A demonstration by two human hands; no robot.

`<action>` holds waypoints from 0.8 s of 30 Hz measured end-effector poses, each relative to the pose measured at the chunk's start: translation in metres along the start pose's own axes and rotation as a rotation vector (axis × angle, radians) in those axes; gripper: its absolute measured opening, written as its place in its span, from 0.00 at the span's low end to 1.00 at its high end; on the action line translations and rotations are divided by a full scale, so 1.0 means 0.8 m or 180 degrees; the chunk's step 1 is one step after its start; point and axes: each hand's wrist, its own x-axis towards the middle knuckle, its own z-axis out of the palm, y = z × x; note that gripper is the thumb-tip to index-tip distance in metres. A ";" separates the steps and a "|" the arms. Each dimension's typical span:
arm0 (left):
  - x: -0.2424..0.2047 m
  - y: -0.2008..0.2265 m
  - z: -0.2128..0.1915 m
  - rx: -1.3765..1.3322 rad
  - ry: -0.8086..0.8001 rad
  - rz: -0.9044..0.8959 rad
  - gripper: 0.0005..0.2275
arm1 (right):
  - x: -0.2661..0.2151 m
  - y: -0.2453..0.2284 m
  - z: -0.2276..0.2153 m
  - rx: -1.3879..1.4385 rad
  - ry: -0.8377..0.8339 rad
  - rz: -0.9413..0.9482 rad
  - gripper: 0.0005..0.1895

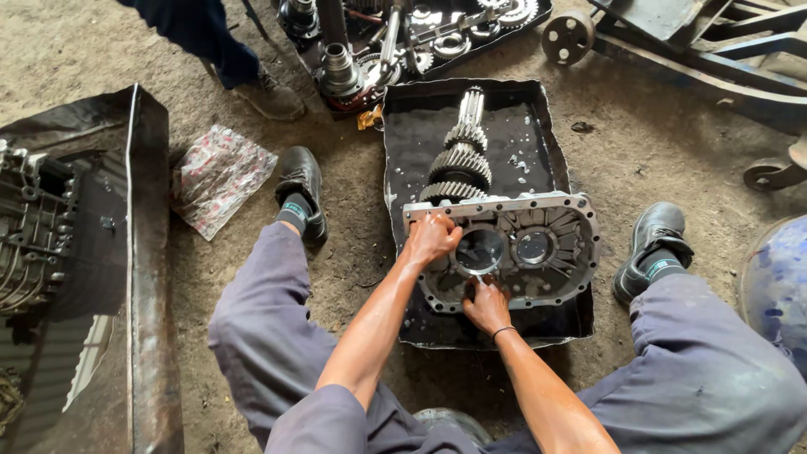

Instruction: The person is sitting on the floor and assembling components into a metal gearbox casing. They insert a large gear shaft assembly and several metal parts, then place a metal plate over the gears.

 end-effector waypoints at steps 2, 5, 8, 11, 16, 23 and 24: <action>-0.003 -0.005 -0.001 0.0045 0.0051 0.0222 0.13 | -0.002 0.000 0.001 0.0010 -0.0109 0.0085 0.18; -0.005 -0.001 0.000 0.0168 -0.0046 0.0177 0.13 | -0.003 0.000 0.001 0.0168 0.0093 -0.0004 0.18; -0.005 -0.001 0.000 0.0735 -0.0358 0.0294 0.13 | -0.003 -0.004 -0.002 0.0153 0.0140 0.0046 0.15; 0.006 -0.004 0.003 0.0909 -0.0465 0.0339 0.13 | -0.004 -0.012 -0.008 0.0038 0.0102 0.0060 0.15; 0.014 -0.012 0.009 0.1134 -0.0437 0.0434 0.12 | -0.007 -0.019 -0.018 0.0054 -0.0026 0.0181 0.13; 0.006 -0.020 0.004 0.1058 -0.0158 0.0631 0.14 | -0.003 -0.013 -0.010 -0.0034 -0.0073 0.0219 0.15; 0.010 -0.023 0.005 0.0987 -0.0111 0.0621 0.14 | -0.004 -0.013 -0.010 -0.0006 -0.0123 0.0255 0.15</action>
